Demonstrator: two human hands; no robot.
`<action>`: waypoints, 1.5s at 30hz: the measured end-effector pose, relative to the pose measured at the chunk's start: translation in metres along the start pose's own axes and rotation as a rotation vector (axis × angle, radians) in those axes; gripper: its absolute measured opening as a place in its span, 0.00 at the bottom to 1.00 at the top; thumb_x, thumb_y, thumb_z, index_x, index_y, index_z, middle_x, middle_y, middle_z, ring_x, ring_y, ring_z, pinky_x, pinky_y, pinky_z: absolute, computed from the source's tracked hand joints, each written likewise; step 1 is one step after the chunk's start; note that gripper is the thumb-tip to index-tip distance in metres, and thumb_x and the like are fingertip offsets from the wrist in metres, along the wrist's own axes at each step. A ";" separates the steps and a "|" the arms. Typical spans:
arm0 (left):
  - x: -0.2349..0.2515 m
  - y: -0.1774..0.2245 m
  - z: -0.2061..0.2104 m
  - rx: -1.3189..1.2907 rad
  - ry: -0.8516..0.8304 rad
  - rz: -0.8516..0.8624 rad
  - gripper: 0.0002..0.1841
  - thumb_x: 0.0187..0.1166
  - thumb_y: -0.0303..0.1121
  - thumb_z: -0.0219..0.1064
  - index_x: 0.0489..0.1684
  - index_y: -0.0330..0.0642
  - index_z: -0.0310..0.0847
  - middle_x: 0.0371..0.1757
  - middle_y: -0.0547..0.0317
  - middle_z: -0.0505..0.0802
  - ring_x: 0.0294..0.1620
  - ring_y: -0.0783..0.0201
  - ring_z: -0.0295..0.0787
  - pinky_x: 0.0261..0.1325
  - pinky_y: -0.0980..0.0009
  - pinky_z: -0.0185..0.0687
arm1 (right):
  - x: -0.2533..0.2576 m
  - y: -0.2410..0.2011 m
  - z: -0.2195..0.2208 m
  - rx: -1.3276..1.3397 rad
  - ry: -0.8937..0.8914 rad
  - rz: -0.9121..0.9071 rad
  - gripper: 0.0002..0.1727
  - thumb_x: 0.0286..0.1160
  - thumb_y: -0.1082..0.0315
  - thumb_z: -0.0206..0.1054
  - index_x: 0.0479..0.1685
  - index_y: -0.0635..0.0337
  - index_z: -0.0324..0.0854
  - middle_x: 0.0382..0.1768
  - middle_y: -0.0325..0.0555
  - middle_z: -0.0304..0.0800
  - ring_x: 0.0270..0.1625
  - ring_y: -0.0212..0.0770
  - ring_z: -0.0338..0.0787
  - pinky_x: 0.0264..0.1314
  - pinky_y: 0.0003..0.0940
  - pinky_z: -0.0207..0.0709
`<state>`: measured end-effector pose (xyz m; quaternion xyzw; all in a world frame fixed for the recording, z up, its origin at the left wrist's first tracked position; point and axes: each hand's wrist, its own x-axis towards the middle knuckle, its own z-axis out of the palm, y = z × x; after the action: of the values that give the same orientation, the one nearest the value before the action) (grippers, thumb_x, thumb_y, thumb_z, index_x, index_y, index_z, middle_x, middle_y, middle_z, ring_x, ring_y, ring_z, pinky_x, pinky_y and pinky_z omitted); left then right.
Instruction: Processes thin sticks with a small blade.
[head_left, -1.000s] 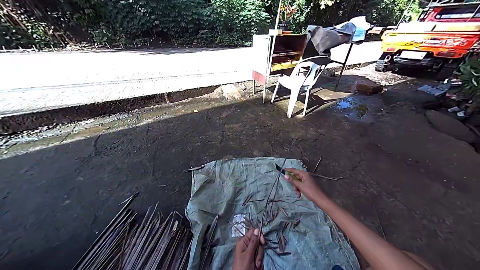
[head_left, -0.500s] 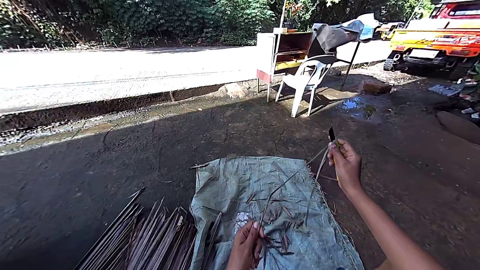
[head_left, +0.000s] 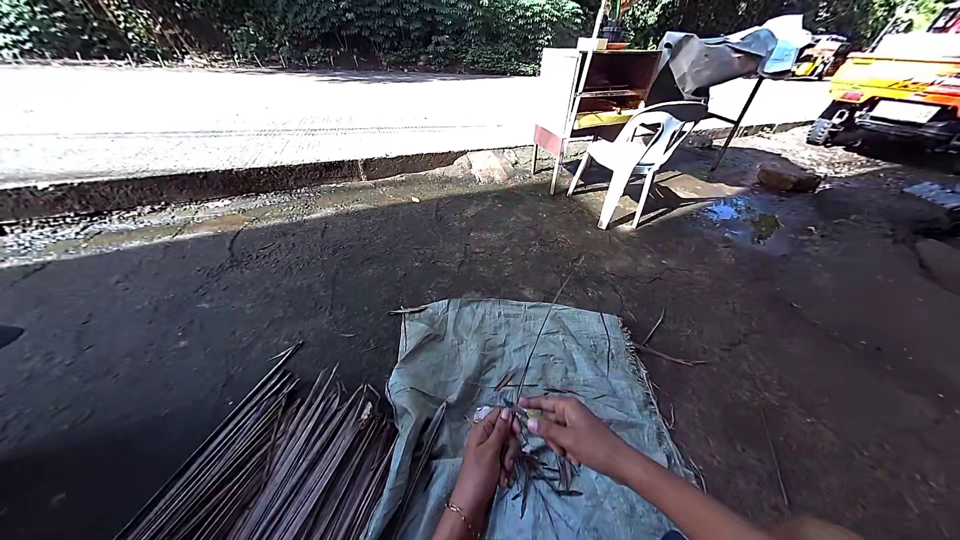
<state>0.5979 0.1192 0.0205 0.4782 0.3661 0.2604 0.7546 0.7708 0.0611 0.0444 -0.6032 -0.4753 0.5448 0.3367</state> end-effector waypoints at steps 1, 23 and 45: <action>0.000 -0.002 0.001 -0.020 -0.006 -0.001 0.19 0.94 0.28 0.37 0.34 0.43 0.73 0.09 0.73 0.74 0.06 0.81 0.65 0.13 0.85 0.66 | 0.002 0.003 0.005 -0.009 -0.026 -0.006 0.24 0.90 0.64 0.57 0.79 0.68 0.72 0.24 0.36 0.75 0.20 0.26 0.66 0.26 0.25 0.63; -0.022 -0.011 0.008 0.060 -0.041 -0.057 0.19 0.93 0.27 0.38 0.32 0.43 0.73 0.07 0.74 0.72 0.05 0.82 0.63 0.13 0.85 0.63 | 0.030 0.007 -0.074 0.218 0.436 -0.012 0.24 0.92 0.70 0.54 0.85 0.62 0.69 0.22 0.35 0.74 0.15 0.25 0.66 0.17 0.22 0.62; -0.025 -0.009 -0.005 -0.037 0.001 -0.041 0.20 0.94 0.27 0.36 0.31 0.43 0.73 0.08 0.73 0.73 0.06 0.82 0.64 0.13 0.86 0.64 | 0.013 0.023 0.007 0.547 -0.024 0.016 0.27 0.90 0.66 0.52 0.88 0.55 0.64 0.17 0.33 0.77 0.15 0.28 0.77 0.21 0.24 0.77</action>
<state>0.5797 0.0998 0.0183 0.4565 0.3713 0.2517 0.7684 0.7678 0.0648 0.0176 -0.4869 -0.3096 0.6628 0.4772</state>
